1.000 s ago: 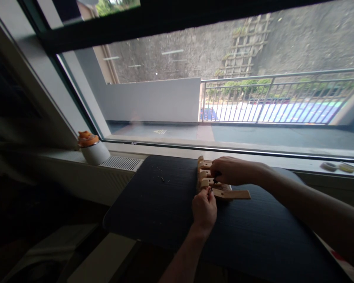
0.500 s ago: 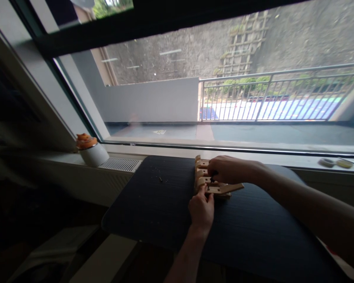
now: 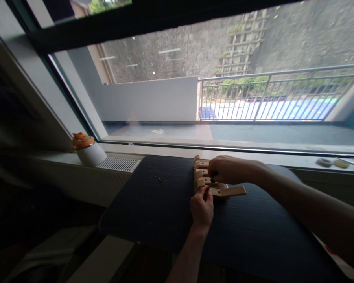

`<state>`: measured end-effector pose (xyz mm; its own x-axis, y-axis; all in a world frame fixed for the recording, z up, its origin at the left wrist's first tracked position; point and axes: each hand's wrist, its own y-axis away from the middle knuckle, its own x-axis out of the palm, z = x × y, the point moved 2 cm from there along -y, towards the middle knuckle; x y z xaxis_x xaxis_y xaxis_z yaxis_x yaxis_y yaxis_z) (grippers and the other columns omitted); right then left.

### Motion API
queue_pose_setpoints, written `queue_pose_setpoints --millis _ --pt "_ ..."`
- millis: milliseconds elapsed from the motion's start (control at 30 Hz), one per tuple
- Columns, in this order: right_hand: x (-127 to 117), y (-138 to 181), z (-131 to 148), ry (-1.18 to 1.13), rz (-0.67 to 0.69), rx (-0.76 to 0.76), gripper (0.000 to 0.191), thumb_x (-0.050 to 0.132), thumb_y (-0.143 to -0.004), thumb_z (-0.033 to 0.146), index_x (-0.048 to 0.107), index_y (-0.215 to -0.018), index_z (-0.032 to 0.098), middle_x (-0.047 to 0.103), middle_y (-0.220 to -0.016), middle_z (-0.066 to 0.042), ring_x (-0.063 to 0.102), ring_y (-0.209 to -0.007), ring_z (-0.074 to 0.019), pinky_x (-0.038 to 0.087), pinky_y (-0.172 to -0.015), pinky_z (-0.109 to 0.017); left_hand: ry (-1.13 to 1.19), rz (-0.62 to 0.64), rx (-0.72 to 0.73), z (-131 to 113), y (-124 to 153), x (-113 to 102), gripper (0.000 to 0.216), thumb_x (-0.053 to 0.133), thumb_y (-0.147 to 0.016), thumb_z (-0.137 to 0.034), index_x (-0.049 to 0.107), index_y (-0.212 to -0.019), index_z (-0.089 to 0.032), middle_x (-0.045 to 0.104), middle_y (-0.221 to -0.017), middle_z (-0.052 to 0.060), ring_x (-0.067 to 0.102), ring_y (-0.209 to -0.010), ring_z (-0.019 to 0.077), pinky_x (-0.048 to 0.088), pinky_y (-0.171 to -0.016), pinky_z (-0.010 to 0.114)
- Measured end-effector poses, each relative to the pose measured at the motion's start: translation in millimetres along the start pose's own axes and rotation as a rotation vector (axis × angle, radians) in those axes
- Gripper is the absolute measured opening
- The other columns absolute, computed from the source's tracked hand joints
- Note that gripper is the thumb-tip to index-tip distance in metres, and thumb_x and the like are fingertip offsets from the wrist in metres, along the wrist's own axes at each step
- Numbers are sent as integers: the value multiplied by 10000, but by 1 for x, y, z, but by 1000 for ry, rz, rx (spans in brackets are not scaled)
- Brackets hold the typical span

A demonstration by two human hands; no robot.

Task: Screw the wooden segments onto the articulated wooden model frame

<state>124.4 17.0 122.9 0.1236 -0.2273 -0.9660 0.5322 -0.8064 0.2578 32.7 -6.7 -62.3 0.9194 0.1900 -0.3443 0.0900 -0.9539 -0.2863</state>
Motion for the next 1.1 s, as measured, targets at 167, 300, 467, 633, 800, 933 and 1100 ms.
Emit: queue_pose_setpoints --millis 167,300,467,633,800,933,1100 --pt "-1 -5 3 28 5 -7 171 538 -722 143 709 -714 152 637 -669 -40 495 -564 -120 327 -542 -234 -23 48 23 3 3 0 310 576 -820 -257 664 -1108 -181 661 -594 -13 608 -530 128 499 -629 231" --pt "0 -6 2 -4 12 1 181 545 -715 151 723 -745 168 653 -687 -40 534 -587 -133 355 -565 -238 0 54 1 5 5 0 334 561 -848 -273 646 -1159 -183 656 -589 -12 617 -549 126 493 -628 221" --pt "2 -1 3 -41 -2 10 245 539 -719 134 741 -843 198 681 -782 -46 592 -693 -159 386 -626 -243 -15 31 2 4 4 1 301 577 -841 -276 673 -1117 -203 699 -659 14 645 -587 145 514 -668 243" --pt "0 -1 5 -9 11 25 190 563 -722 144 724 -822 163 679 -840 -73 601 -745 -180 396 -663 -256 45 17 36 4 4 1 282 515 -867 -232 680 -1095 -209 745 -903 54 695 -739 173 544 -759 277" --pt "-1 -1 5 -13 0 -5 232 556 -693 89 710 -848 168 679 -916 -78 608 -814 -188 398 -697 -249 78 -3 16 5 5 2 275 480 -891 -223 694 -1063 -213 743 -949 52 703 -718 163 557 -723 263" --pt "0 0 1 23 -55 -16 208 564 -698 102 703 -839 167 692 -867 -75 615 -795 -196 391 -678 -257 59 -3 -2 4 5 2 273 475 -895 -225 696 -1055 -208 746 -881 46 700 -704 164 554 -710 261" --pt "2 -4 -1 53 -72 -13 193 563 -724 116 715 -832 168 703 -844 -72 623 -762 -187 377 -642 -251 11 -10 -10 2 5 3 278 478 -892 -218 696 -1064 -209 748 -859 48 702 -739 178 545 -737 271"
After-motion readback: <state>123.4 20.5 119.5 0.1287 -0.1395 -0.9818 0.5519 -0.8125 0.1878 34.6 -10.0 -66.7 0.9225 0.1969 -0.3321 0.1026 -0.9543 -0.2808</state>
